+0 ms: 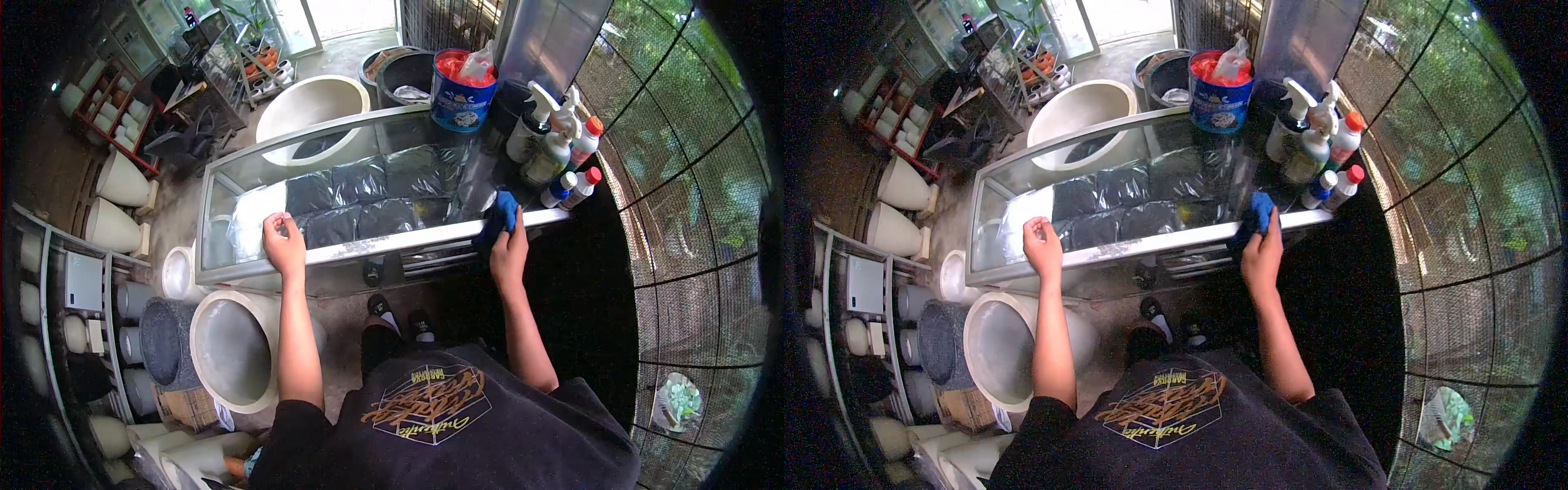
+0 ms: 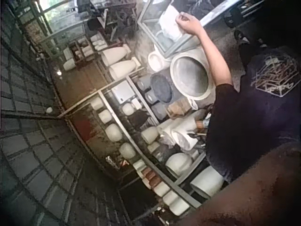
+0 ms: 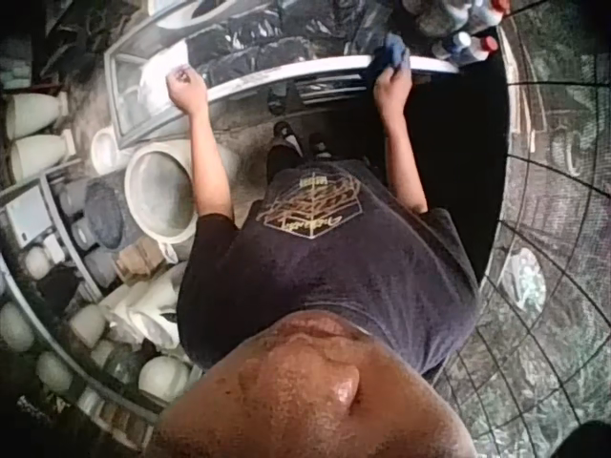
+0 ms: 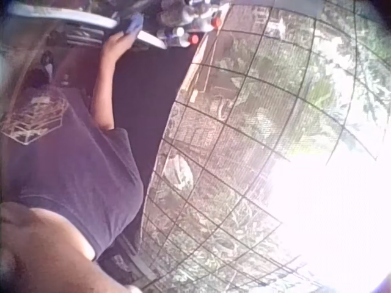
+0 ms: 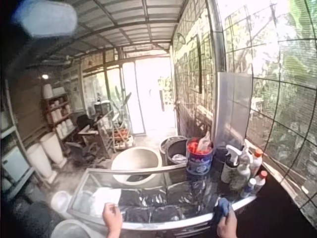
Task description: The person wipes the glass top of a display cabinet with a blue cloth. They then move to a shelf area, open a plastic bag, and use a small green trowel to scoop dark soil from a large container into the bag.
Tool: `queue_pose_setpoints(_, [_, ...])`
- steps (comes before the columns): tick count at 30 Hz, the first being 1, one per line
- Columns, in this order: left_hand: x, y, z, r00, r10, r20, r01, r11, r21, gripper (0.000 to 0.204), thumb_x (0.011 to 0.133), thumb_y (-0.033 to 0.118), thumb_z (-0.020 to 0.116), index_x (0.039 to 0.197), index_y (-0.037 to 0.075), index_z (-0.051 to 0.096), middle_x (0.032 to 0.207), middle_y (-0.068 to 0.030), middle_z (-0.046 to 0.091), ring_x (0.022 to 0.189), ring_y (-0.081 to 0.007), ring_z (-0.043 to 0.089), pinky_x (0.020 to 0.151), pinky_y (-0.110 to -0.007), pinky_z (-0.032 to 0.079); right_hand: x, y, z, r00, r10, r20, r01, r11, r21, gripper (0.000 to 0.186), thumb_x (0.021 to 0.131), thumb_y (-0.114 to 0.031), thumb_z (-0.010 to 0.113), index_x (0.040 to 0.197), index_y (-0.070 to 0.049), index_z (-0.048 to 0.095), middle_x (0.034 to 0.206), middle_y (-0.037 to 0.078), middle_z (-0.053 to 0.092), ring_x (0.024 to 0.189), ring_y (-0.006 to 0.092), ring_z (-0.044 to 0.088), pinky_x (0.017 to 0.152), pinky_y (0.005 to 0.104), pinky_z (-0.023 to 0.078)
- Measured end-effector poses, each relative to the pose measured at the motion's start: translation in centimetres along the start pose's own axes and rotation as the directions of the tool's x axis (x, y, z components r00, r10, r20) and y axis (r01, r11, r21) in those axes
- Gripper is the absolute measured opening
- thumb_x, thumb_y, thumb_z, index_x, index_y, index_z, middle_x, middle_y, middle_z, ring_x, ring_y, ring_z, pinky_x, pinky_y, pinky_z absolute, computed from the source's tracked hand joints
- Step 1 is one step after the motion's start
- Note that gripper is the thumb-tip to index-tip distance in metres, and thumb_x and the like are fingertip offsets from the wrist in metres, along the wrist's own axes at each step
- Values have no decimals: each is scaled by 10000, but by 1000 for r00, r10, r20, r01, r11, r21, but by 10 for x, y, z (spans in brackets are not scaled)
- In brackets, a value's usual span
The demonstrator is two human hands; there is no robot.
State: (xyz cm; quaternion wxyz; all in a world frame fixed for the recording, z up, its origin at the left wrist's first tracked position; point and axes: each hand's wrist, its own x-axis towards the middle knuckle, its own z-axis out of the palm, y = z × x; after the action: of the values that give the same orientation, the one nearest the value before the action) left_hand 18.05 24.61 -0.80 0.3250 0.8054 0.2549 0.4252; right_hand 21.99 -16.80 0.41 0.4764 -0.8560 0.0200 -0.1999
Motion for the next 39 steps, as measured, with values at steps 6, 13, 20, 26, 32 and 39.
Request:
queue_pose_setpoints(6, [-1,-1,-3,1000,20,15,-21,999,32,167,923,179,623,998,30,614,891,-103,673,845,-213,635,761,-343,482,32,-4,24,991,-73,114,90,985,-151,538,865,10,493,1376,118,368,1341,350,470,1258,476,458,1082,461,357])
queue_pose_setpoints(13, [0,3,0,999,-3,33,2,999,33,189,924,197,624,1016,33,612,915,-104,676,870,-228,637,796,-371,477,89,22,75,982,-180,60,189,952,-242,569,824,-25,560,1356,99,401,1309,322,491,1223,449,477,1063,459,376])
queue_pose_setpoints(20, [2,9,-5,998,-11,59,6,996,90,170,891,178,649,983,38,622,928,-112,673,903,-278,635,810,-403,482,119,2,97,987,-153,45,160,961,-226,548,776,-109,655,1290,13,511,1244,235,576,1153,401,551,994,430,440])
queue_pose_setpoints(26, [2,13,-2,996,26,83,-38,988,149,175,878,195,660,967,48,628,893,-98,670,898,-292,611,830,-419,462,155,12,122,971,-230,62,237,958,-162,467,775,-147,677,1224,-54,588,1138,207,643,1039,395,618,892,442,491])
queue_pose_setpoints(32, [2,17,-5,992,59,111,-79,979,189,167,865,195,670,954,58,633,899,-89,672,919,-286,597,834,-416,456,165,-15,134,968,-181,176,209,965,-157,385,794,-203,670,1154,-78,619,1016,220,668,961,420,630,817,470,497])
queue_pose_setpoints(39, [2,9,-7,989,81,122,-106,971,213,170,870,213,663,949,65,634,911,-88,674,933,-289,595,846,-416,456,121,-35,130,884,-264,385,232,964,129,310,814,-179,628,1106,-76,636,970,214,676,904,384,660,792,424,513])
